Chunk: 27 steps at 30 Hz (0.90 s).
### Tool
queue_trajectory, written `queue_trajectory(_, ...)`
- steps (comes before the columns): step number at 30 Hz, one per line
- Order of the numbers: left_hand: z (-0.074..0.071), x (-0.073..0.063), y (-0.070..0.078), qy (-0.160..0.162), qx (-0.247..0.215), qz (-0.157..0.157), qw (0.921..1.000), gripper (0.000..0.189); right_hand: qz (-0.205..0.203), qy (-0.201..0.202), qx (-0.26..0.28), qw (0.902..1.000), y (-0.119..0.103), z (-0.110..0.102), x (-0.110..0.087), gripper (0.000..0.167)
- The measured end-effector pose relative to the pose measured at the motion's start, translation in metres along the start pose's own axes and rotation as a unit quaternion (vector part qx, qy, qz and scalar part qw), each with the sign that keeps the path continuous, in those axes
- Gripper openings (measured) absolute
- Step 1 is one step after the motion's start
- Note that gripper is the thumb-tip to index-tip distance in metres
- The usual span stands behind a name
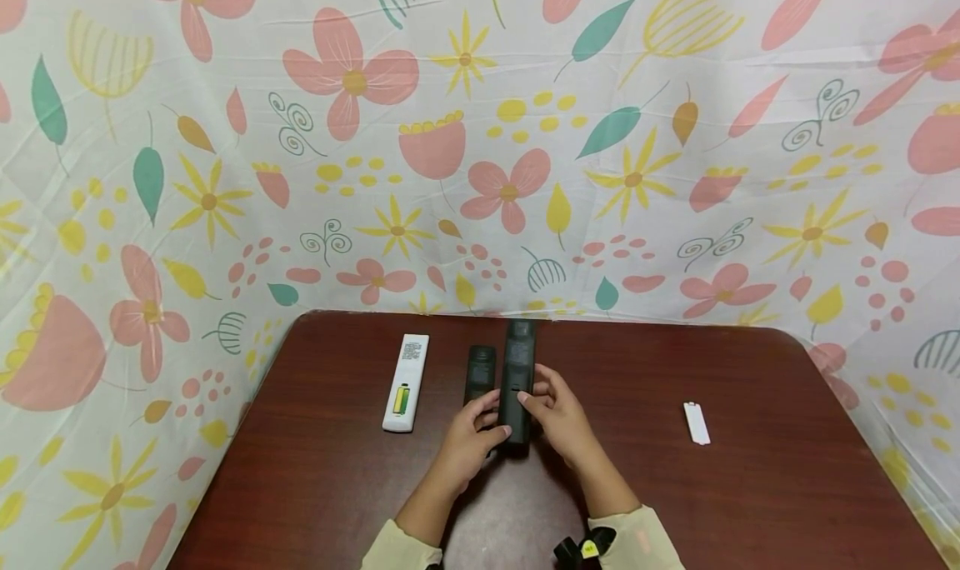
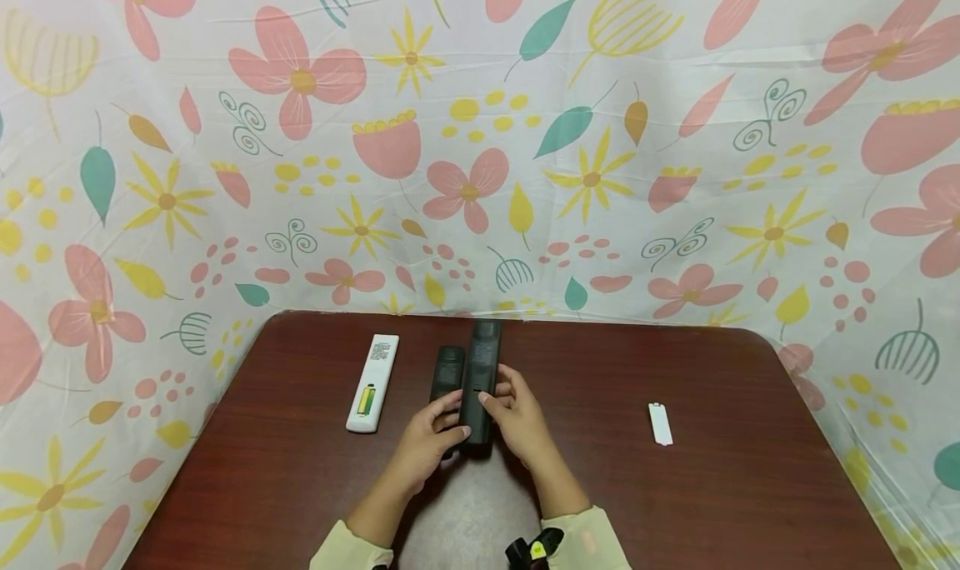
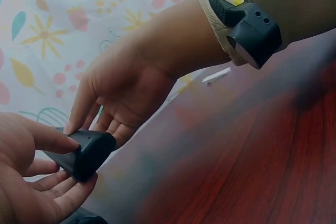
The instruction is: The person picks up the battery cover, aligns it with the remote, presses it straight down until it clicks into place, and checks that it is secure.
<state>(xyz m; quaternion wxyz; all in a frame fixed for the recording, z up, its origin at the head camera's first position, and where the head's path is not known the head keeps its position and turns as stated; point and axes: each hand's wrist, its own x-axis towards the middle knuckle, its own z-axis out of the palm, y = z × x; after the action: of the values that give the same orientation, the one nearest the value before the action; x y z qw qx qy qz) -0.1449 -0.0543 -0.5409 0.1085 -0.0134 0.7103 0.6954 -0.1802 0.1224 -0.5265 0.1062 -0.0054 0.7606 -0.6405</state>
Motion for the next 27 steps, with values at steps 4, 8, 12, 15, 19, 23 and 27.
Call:
queue_trajectory(4, 0.001, 0.000, 0.000, 0.000, 0.004, 0.006, 1.0000, 0.061, 0.007, -0.003, 0.000, 1.0000, 0.001, -0.001, 0.002, 0.064)
queue_trajectory(8, 0.002, -0.001, 0.000, -0.001, 0.012, 0.015, 0.9998, 0.062, 0.016, -0.004, 0.000, 0.9999, 0.004, -0.003, 0.004, 0.065)
queue_trajectory(12, 0.004, -0.001, -0.001, -0.004, 0.023, 0.023, 0.9995, 0.064, 0.020, -0.009, -0.001, 0.9998, 0.007, -0.006, 0.006, 0.065)
queue_trajectory(15, 0.005, -0.001, -0.001, -0.004, 0.031, 0.028, 0.9991, 0.065, 0.016, -0.012, -0.005, 0.9998, 0.009, -0.008, 0.006, 0.064)
queue_trajectory(19, 0.007, -0.003, -0.001, -0.003, 0.042, 0.032, 0.9986, 0.062, 0.015, -0.009, -0.014, 0.9997, 0.009, -0.009, 0.006, 0.063)
queue_trajectory(23, 0.009, -0.006, 0.000, 0.002, 0.050, 0.032, 0.9982, 0.056, 0.019, -0.005, -0.023, 0.9996, 0.011, -0.010, 0.006, 0.063)
queue_trajectory(27, 0.011, -0.008, 0.001, 0.005, 0.057, 0.026, 0.9980, 0.052, 0.019, -0.007, -0.026, 0.9995, 0.014, -0.011, 0.007, 0.063)
